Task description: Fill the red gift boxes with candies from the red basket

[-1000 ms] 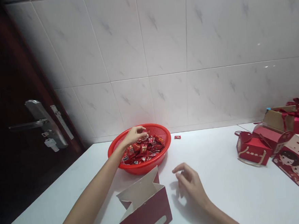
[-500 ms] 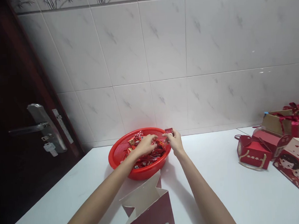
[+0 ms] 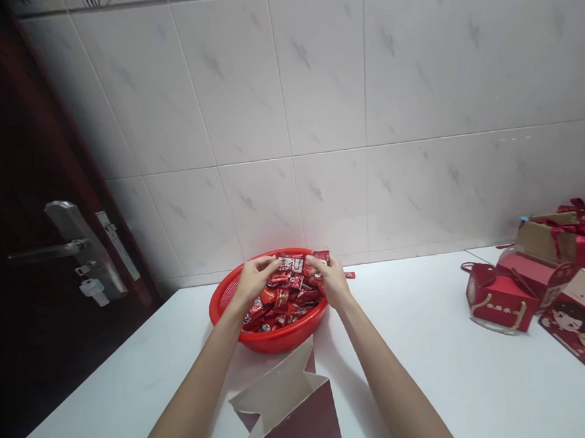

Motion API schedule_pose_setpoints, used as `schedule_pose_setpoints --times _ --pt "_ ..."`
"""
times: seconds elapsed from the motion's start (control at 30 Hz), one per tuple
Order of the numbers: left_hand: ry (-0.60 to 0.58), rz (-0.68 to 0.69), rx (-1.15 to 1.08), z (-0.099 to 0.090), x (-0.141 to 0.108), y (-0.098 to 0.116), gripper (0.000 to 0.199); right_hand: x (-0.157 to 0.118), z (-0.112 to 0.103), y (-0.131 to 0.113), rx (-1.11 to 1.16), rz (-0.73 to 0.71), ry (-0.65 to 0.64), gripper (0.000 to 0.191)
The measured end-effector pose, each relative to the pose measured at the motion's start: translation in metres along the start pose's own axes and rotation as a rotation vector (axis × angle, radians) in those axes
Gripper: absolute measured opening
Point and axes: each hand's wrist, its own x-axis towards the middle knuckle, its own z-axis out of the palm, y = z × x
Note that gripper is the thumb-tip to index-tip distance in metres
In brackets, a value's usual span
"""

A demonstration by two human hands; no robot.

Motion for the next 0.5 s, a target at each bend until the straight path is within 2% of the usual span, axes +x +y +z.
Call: schedule_pose_setpoints --times 0.17,0.33,0.4,0.5 --pt "-0.012 -0.065 -0.129 0.005 -0.015 0.005 0.045 -0.004 0.004 0.003 0.015 0.005 -0.156 0.043" --pt "-0.078 -0.117 -0.273 0.006 -0.02 0.014 0.046 -0.003 0.002 0.003 0.005 -0.054 -0.133 0.046" --pt "-0.097 -0.094 -0.295 0.006 -0.023 0.022 0.045 -0.005 0.004 -0.001 -0.015 -0.091 -0.126 0.045" --pt "-0.2 -0.035 -0.266 0.007 -0.031 0.037 0.045 -0.013 0.009 -0.015 -0.076 -0.153 -0.145 0.041"
